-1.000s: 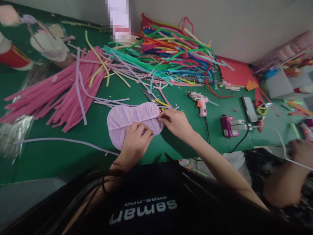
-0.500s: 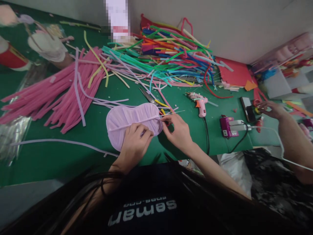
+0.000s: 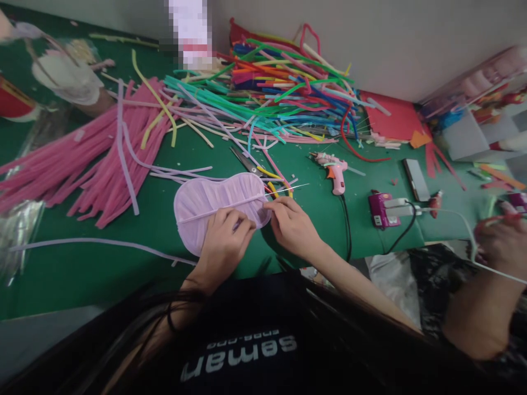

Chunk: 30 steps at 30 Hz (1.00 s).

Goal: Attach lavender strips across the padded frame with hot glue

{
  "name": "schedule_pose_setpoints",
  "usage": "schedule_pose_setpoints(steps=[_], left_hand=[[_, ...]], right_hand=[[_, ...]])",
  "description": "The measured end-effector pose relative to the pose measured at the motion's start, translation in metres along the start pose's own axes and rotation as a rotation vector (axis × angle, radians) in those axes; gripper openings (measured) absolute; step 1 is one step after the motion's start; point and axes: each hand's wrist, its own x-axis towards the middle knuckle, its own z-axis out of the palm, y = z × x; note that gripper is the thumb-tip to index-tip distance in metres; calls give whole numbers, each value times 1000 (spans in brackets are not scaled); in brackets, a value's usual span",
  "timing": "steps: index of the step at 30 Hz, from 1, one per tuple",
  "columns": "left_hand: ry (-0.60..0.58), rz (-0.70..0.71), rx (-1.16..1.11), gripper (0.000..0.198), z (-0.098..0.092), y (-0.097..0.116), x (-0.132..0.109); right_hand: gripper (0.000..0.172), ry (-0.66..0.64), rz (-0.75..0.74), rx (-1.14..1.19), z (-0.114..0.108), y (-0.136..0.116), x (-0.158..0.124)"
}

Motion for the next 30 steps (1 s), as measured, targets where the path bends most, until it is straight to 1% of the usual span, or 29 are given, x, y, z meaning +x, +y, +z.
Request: schedule_pose_setpoints(steps=[2, 3, 4, 6, 8, 9, 10, 11, 13, 14, 16, 17, 19, 21, 23, 30], left_hand=[[7, 1, 6, 12, 0, 0, 0], [10, 3, 7, 12, 1, 0, 0], [11, 6, 6, 12, 1, 0, 0], [13, 8, 1, 11, 2, 0, 0], [21, 10, -2, 11, 1, 0, 0], [28, 13, -1, 11, 1, 1, -1], [41, 15, -1, 10, -1, 1, -2], [58, 14, -1, 10, -3, 1, -3], [100, 1, 4, 13, -8, -1, -6], [123, -10, 10, 14, -10, -2, -8], [161, -29, 28, 14, -15, -6, -12], [169, -33, 35, 13, -17, -8, -14], [163, -36, 35, 8, -18, -11, -17], [138, -37, 28, 5, -17, -13, -18], [114, -41, 19, 7, -15, -13, -17], [61, -53, 1, 10, -7, -9, -10]], right_hand=[[37, -35, -12, 6, -3, -1, 0], [37, -31, -1, 28, -5, -1, 1], [36, 4, 25, 56, -6, -2, 1], [30, 147, 116, 109, -7, -3, 1], [19, 293, 226, 135, -7, -5, 1], [12, 335, 267, 142, -6, -6, 0], [6, 349, 297, 150, -5, -6, 0], [8, 342, 322, 157, -4, -7, -1], [17, 312, 366, 166, -2, -6, -3], [18, 299, 391, 174, -2, -6, -4], [10, 285, 428, 202, -3, -4, -6], [9, 277, 429, 221, -3, -2, -6], [19, 240, 392, 242, -3, 0, -5], [24, 191, 332, 224, -2, 0, -4], [26, 163, 290, 180, 0, 0, -3], [32, 138, 180, 63, 8, -1, -9]])
